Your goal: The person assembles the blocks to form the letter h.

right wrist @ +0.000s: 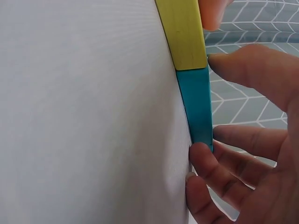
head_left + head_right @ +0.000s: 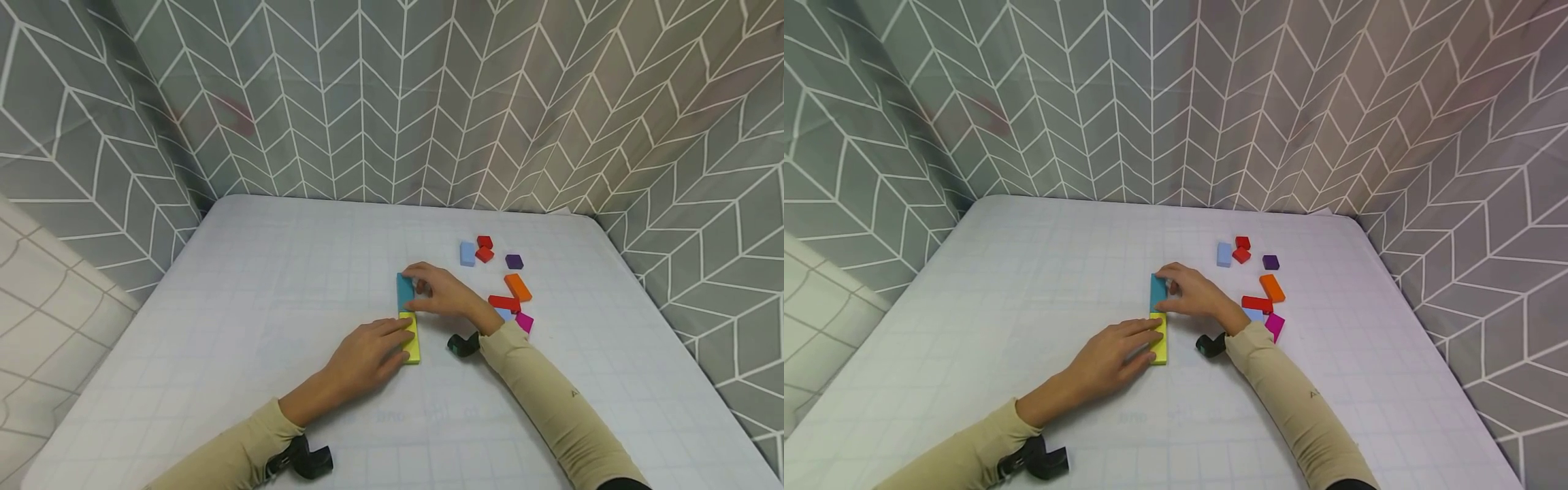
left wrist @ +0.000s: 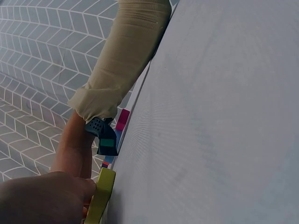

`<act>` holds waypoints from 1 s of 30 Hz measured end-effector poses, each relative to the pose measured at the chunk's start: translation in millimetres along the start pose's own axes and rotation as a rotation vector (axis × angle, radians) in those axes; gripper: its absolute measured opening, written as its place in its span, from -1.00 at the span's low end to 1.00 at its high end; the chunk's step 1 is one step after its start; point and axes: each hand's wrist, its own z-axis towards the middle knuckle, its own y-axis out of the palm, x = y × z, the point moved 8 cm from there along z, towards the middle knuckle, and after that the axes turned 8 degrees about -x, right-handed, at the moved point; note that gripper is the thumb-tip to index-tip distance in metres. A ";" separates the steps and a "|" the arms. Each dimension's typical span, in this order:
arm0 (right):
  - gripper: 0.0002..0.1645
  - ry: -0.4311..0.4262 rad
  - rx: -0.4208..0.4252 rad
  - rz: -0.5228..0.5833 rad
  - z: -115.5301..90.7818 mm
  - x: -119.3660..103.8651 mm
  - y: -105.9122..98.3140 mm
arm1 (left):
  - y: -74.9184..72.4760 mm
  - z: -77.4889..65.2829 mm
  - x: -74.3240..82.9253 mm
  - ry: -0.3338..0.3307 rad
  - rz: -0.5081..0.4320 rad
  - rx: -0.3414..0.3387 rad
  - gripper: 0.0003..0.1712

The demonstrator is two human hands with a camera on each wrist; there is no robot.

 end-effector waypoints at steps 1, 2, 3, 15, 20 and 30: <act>-0.21 0.000 0.001 0.002 0.0 0.2 0.1 | -0.1 -0.2 0.0 0.000 0.000 0.001 -0.62; -0.21 -0.001 0.001 0.005 -0.1 0.6 0.3 | -0.3 -0.4 0.1 0.000 0.000 0.001 -0.63; -0.21 0.000 0.001 0.006 -0.1 0.8 0.5 | -0.4 -0.5 0.0 0.000 -0.001 0.002 -0.63; -0.25 -0.023 0.044 0.016 -4.8 1.3 -4.2 | 2.8 0.3 -2.2 -0.009 0.002 -0.014 -0.61; -0.25 -0.032 0.101 0.018 -9.8 3.8 -10.7 | 2.5 -0.1 -1.9 -0.001 0.001 -0.007 -0.62; -0.32 -0.002 0.181 0.038 -27.7 12.1 -26.8 | 0.6 -0.5 -0.8 0.003 -0.029 -0.006 -0.63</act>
